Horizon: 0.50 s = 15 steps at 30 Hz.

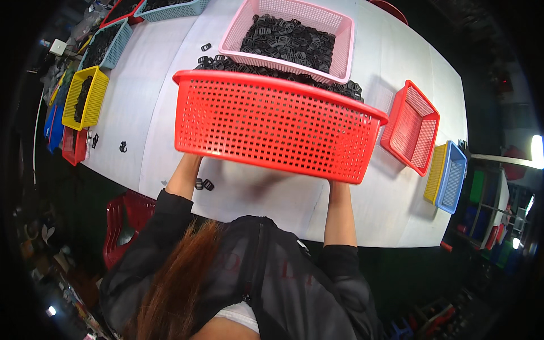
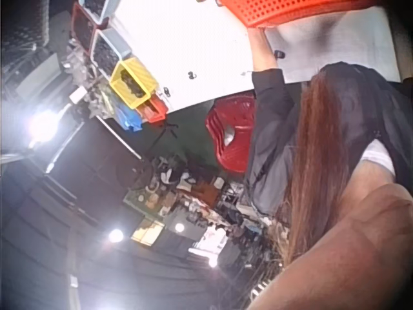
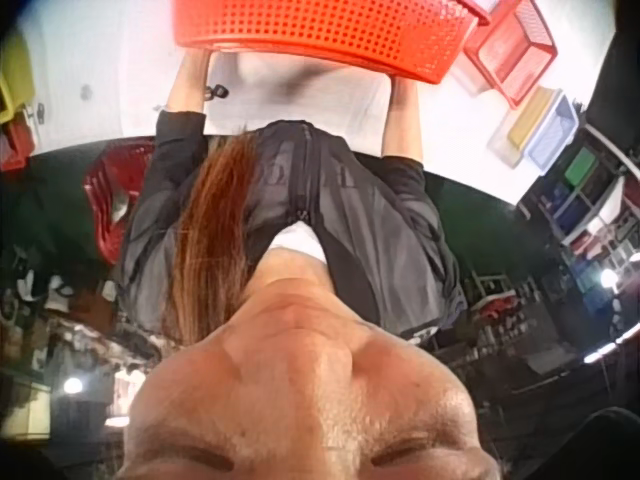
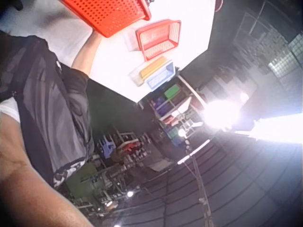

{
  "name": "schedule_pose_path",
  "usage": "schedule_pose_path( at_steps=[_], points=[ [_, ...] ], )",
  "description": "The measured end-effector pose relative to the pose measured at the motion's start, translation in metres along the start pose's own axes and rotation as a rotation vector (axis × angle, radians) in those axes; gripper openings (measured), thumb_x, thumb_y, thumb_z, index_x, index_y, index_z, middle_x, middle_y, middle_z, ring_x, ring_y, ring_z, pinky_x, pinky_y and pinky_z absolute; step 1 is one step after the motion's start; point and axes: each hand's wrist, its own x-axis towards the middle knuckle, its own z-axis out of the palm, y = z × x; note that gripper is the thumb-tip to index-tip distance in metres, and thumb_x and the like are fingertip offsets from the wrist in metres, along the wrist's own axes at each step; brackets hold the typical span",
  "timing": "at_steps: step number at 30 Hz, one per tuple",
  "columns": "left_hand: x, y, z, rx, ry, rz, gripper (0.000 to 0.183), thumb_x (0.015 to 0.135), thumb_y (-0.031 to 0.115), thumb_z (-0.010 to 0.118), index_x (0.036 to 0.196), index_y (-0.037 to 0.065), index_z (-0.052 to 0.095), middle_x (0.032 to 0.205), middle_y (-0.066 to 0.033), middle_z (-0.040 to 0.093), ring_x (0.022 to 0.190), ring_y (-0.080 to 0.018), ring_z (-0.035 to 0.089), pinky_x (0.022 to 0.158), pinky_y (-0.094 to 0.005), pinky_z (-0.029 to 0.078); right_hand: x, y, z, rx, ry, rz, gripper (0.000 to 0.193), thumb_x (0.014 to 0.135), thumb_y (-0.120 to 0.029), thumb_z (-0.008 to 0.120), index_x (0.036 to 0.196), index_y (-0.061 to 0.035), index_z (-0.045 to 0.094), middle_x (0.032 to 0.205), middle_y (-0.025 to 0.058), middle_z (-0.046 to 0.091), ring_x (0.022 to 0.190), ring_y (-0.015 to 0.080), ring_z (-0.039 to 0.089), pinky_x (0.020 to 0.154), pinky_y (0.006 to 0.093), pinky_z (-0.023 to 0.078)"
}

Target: The person empties a basket of black plastic buckles onto a table, marks one buckle with a pen, and then sorts buckles into a small red basket one at a time.

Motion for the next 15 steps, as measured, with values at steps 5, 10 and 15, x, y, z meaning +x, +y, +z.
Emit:
schedule_pose_path(
  at_steps=[5, 10, 15],
  points=[
    [-0.007, -0.001, -0.009, 0.021, 0.002, -0.052, 0.046, 0.100, 0.034, 0.044, 0.130, 0.000, 0.050, 0.127, -0.0163, 0.057, 0.111, -0.0248, 0.060, 0.089, -0.0391, 0.054, -0.005, 0.000, 0.002, 0.041, 0.075, 0.097, 0.055, 0.098, -0.045, 0.045, 0.140, -0.0095, 0.038, 0.141, 0.0102, 0.044, 0.121, 0.0225, 0.049, 0.095, 0.0416, 0.049],
    [-0.016, 0.003, -0.015, 0.376, 0.057, -0.233, 0.048, 0.094, 0.041, 0.052, 0.121, 0.002, 0.057, 0.112, -0.0140, 0.065, 0.090, -0.0205, 0.068, 0.070, -0.0334, 0.060, 0.000, 0.005, -0.026, -0.068, 0.131, 0.173, 0.050, 0.097, -0.040, 0.048, 0.133, -0.0049, 0.046, 0.129, 0.0131, 0.054, 0.108, 0.0247, 0.059, 0.085, 0.0422, 0.055],
    [-0.023, 0.007, -0.008, 0.517, 0.131, -0.320, 0.038, 0.095, 0.033, 0.054, 0.118, 0.003, 0.060, 0.112, -0.0108, 0.066, 0.090, -0.0183, 0.068, 0.075, -0.0347, 0.058, 0.003, 0.004, -0.044, -0.099, 0.223, 0.383, 0.049, 0.096, -0.041, 0.049, 0.126, -0.0027, 0.052, 0.119, 0.0157, 0.061, 0.097, 0.0269, 0.065, 0.076, 0.0459, 0.058]
  ],
)
